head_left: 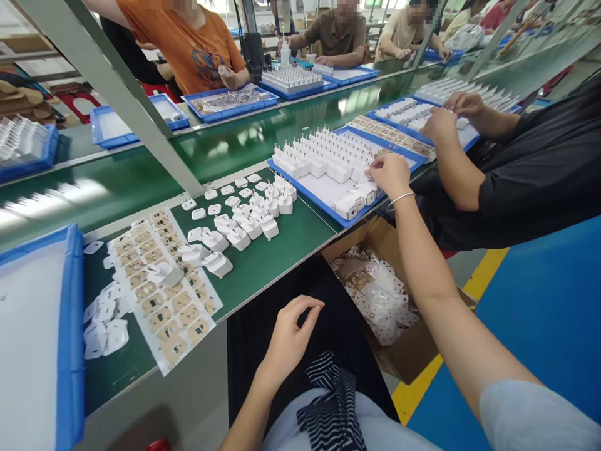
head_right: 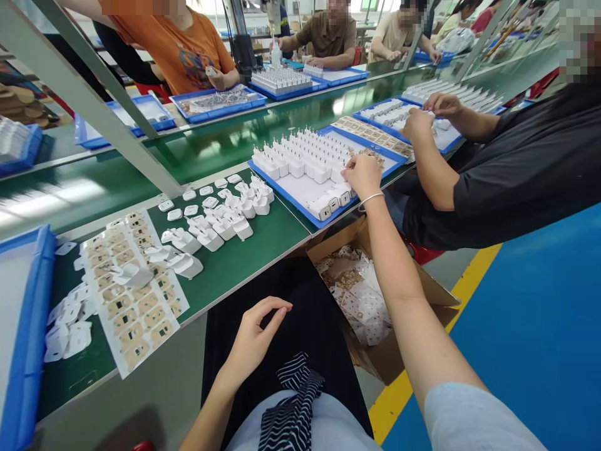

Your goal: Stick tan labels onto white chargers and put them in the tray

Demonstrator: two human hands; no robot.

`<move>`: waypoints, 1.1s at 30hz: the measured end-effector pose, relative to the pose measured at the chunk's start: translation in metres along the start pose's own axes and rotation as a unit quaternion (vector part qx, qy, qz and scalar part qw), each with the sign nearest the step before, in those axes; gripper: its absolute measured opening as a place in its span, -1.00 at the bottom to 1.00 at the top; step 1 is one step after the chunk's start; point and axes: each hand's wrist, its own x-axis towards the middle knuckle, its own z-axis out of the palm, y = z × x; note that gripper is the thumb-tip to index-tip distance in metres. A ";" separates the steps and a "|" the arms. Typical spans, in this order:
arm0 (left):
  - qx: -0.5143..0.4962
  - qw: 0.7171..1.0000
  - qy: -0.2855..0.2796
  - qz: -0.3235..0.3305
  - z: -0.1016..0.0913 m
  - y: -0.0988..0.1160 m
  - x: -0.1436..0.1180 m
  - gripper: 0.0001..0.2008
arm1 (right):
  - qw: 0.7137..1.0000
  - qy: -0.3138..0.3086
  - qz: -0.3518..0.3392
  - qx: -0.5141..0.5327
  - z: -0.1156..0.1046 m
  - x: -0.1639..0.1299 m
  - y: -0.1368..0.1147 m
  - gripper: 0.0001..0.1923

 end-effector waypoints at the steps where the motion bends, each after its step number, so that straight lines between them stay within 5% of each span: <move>1: 0.000 1.000 -0.001 -0.001 0.000 -0.001 0.000 -0.78 | 1.000 -0.001 0.001 0.001 -0.002 0.001 0.000 -0.80; 12: 0.001 1.000 -0.024 -0.012 0.008 0.000 0.009 -0.76 | 0.998 0.048 -0.026 0.011 -0.038 -0.003 -0.004 -0.76; 19: 0.000 1.000 -0.024 -0.008 0.009 0.005 0.010 -0.76 | 0.999 -0.007 -0.046 -0.008 -0.003 0.007 -0.029 -0.80; 26: 0.000 1.000 -0.015 -0.013 0.007 0.000 0.006 -0.75 | 0.997 -0.016 -0.060 -0.052 0.023 0.010 -0.025 -0.74; 33: 0.006 1.000 -0.013 -0.002 0.007 0.004 0.005 -0.76 | 0.999 0.027 -0.035 -0.022 -0.019 -0.013 -0.039 -0.74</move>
